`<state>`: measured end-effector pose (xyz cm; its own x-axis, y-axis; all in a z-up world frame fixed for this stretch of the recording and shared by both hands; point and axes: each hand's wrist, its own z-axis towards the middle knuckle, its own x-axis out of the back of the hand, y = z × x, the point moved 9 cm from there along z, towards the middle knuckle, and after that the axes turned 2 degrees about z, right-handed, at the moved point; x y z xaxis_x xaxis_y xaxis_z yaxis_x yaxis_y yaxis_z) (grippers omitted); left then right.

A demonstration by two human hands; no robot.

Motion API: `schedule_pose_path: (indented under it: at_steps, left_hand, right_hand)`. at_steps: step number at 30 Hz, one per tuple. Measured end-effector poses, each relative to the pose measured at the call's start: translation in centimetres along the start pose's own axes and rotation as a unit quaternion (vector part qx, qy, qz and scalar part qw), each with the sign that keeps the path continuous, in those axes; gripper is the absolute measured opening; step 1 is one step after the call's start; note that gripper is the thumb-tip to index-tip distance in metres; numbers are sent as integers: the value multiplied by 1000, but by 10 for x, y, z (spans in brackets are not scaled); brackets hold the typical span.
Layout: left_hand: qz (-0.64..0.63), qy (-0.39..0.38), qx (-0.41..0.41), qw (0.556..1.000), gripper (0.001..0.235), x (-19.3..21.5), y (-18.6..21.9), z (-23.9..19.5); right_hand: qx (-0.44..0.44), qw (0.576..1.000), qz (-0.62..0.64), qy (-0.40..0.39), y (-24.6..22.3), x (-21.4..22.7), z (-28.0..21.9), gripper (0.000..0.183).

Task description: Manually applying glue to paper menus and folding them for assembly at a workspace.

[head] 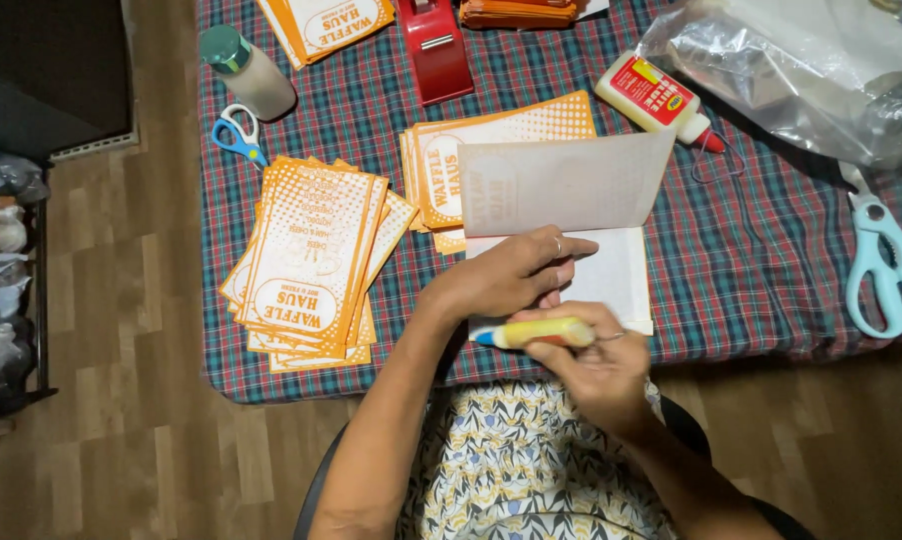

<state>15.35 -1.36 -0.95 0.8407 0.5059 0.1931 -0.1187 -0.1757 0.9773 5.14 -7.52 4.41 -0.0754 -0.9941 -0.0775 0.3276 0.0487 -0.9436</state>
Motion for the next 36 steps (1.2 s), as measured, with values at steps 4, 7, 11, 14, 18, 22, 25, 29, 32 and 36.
schedule_pose_path:
  at_steps: [4,7,11,14,18,22,25,29,32,36]
  left_hand:
    - [58,38,-5,998,41,-13,12,-7]
    - [195,115,-8,974,35,-28,35,-18]
    - [257,188,-89,944,17,-70,80,-47]
    - [251,179,-109,945,15,-96,76,-67]
    - [281,253,-162,911,11,-95,84,-99]
    - [337,354,-195,850,12,-82,66,-129]
    - [428,422,-156,784,17,-62,64,-146]
    - [451,383,-116,798,42,-53,56,-146]
    - [463,364,-113,800,41,-52,52,-142]
    - [467,366,-99,799,37,-53,44,-140]
  right_hand:
    - [-67,993,52,81,22,81,-2,39]
    - [-15,983,-15,182,-1,139,13,47]
    - [-169,945,-258,109,-1,163,29,38]
    - [-118,872,-474,28,3,168,29,48]
    - [171,790,-588,-17,-27,142,20,41]
    - [213,838,-502,-30,-49,117,10,11]
    - [255,841,-452,-150,-48,85,-2,14]
    - [231,868,-382,-217,-39,72,-8,34]
    - [211,869,-384,-228,-33,74,-7,38]
    - [204,869,-391,-224,-27,76,-7,29]
